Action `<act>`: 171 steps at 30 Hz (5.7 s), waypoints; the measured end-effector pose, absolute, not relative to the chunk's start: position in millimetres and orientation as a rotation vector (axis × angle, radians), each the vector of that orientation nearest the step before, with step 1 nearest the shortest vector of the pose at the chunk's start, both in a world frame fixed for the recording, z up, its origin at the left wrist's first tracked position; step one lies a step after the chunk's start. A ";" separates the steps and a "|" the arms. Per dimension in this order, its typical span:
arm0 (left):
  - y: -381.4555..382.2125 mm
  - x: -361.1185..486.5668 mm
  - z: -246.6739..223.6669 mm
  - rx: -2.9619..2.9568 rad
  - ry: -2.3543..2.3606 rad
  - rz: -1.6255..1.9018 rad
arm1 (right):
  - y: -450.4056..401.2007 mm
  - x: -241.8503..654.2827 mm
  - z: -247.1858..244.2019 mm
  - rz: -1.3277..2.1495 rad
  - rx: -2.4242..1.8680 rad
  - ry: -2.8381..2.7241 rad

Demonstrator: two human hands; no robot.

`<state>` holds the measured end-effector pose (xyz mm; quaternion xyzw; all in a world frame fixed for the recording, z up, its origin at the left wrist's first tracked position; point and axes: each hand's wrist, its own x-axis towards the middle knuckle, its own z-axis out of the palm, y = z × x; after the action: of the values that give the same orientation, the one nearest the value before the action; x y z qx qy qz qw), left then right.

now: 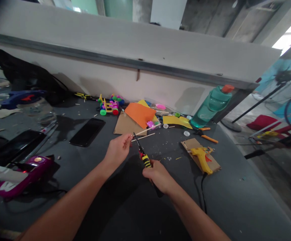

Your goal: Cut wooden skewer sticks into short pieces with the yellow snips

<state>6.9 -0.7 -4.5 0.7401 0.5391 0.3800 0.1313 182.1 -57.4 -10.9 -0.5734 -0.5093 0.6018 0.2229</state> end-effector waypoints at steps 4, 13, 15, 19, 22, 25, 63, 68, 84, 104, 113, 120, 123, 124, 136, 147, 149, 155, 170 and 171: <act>0.2 8.6 -8.5 2.066 1.550 1.169 | -56.9 182.1 -13.1 1.678 -1.595 -1.381; -1.2 14.2 -17.8 1.873 1.514 1.240 | -61.2 180.2 -7.7 1.822 -1.564 -1.227; -1.2 15.7 -19.9 1.848 1.472 1.236 | -62.0 176.7 -4.1 1.877 -1.554 -1.149; 0.6 16.1 -22.0 1.823 1.390 1.221 | -61.4 174.8 1.6 1.840 -1.511 -1.145; 4.1 13.9 -21.8 1.721 1.379 1.266 | -59.6 182.5 1.4 1.822 -1.441 -1.096; 7.5 12.8 -22.1 1.613 1.314 1.302 | -57.5 192.6 -0.6 1.795 -1.405 -1.048; 5.2 3.6 -33.8 2.032 1.456 0.834 | 111.6 97.5 45.8 -0.207 -1.105 -2.925; 4.2 -0.9 -33.9 2.050 1.453 0.756 | 171.0 27.9 15.4 -0.196 -0.848 -3.014; 8.4 -16.3 -35.2 1.570 1.495 1.005 | 94.4 131.5 10.0 0.958 -1.677 -1.745; 9.9 18.8 -36.9 1.176 1.098 1.198 | -54.1 224.2 -8.3 -0.169 -2.602 -1.977; 10.2 17.6 -42.5 1.121 1.099 1.281 | -39.8 228.7 1.0 -0.006 -2.692 -1.947; 13.4 13.6 -45.5 0.997 1.115 1.283 | -26.5 209.4 10.9 0.499 -2.283 -2.061; 14.6 11.7 -45.3 0.959 1.120 1.288 | -23.3 185.8 9.7 0.650 -2.140 -2.112; 14.8 11.1 -44.9 0.951 1.118 1.290 | -22.4 180.0 8.5 0.663 -2.116 -2.138; 15.1 9.8 -42.0 1.018 1.173 1.197 | -21.0 180.0 -5.3 0.491 -2.024 -2.212; 16.9 6.4 -43.2 1.069 1.236 1.197 | -21.9 176.7 -3.7 0.535 -2.054 -2.229; 16.7 6.3 -43.2 1.055 1.230 1.199 | -22.2 175.4 -1.7 0.554 -2.059 -2.240; 15.5 5.6 -45.3 1.059 1.221 1.222 | -23.4 173.7 4.7 0.562 -2.072 -2.299; 17.5 5.7 -48.8 1.027 1.231 1.244 | -22.2 171.2 6.4 0.546 -2.078 -2.358; 17.6 5.9 -49.2 1.021 1.233 1.244 | -22.2 171.3 7.1 0.539 -2.080 -2.360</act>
<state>5.9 17.6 -49.2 0.4274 0.5161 0.5207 0.5289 171.3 -22.2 7.1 -0.6515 -0.7391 0.1690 -0.0248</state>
